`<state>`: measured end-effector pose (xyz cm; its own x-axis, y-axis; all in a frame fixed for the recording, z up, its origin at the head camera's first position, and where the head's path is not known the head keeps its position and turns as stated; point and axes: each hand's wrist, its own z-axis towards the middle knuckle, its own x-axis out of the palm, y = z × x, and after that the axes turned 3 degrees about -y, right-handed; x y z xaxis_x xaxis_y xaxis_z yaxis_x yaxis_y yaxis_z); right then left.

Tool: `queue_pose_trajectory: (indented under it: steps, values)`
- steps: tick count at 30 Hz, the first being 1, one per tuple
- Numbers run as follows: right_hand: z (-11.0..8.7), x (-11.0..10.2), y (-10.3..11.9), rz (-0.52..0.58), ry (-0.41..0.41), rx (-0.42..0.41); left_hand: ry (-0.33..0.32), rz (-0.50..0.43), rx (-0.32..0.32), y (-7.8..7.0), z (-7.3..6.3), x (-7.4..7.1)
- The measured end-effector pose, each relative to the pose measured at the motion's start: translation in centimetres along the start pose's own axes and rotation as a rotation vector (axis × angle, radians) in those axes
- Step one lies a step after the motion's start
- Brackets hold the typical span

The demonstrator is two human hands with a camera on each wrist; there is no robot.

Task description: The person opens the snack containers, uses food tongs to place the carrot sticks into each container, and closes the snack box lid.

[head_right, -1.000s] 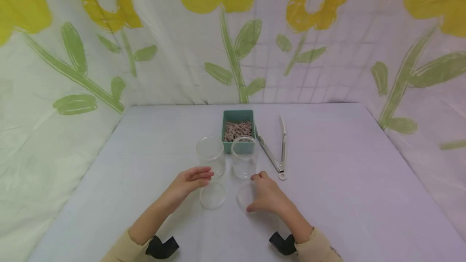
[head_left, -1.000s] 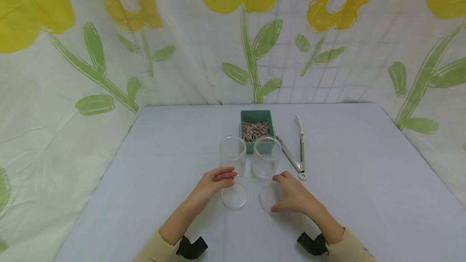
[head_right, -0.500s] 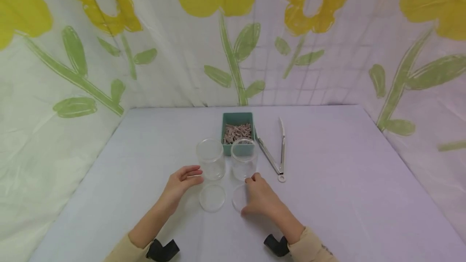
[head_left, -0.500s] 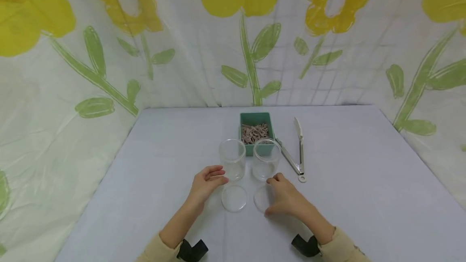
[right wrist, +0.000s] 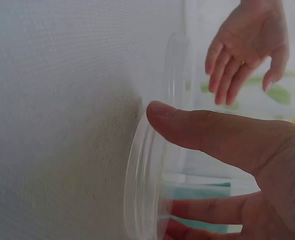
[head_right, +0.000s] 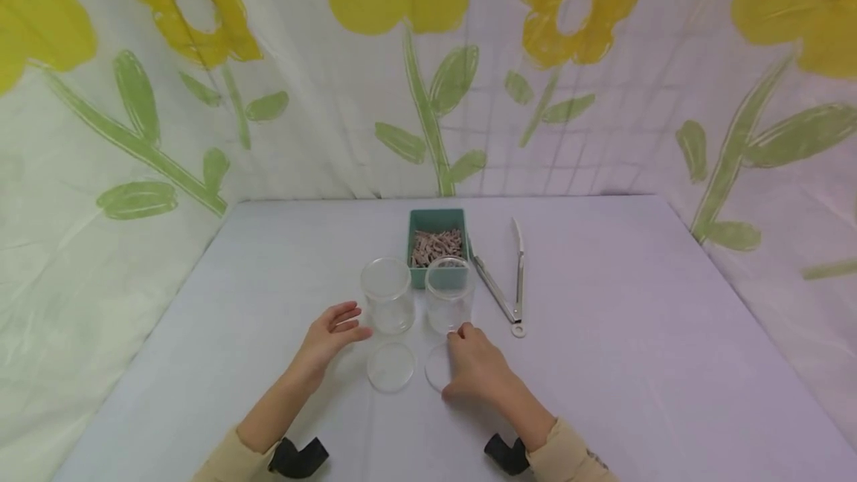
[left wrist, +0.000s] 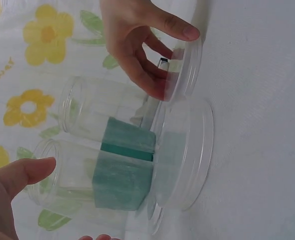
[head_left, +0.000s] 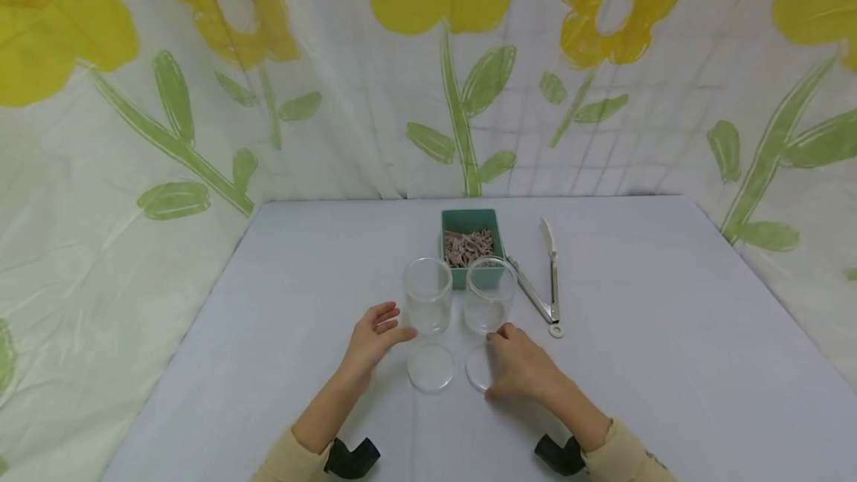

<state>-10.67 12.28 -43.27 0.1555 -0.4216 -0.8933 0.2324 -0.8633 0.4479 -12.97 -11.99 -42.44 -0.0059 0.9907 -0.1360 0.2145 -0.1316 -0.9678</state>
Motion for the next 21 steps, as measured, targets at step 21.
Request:
queue_pose_trajectory:
  steps: [21]
  values:
    - [0.7,-7.6,-5.5,0.315,-0.061,0.007,0.055,0.039,0.074,0.2,1.1,-1.0]
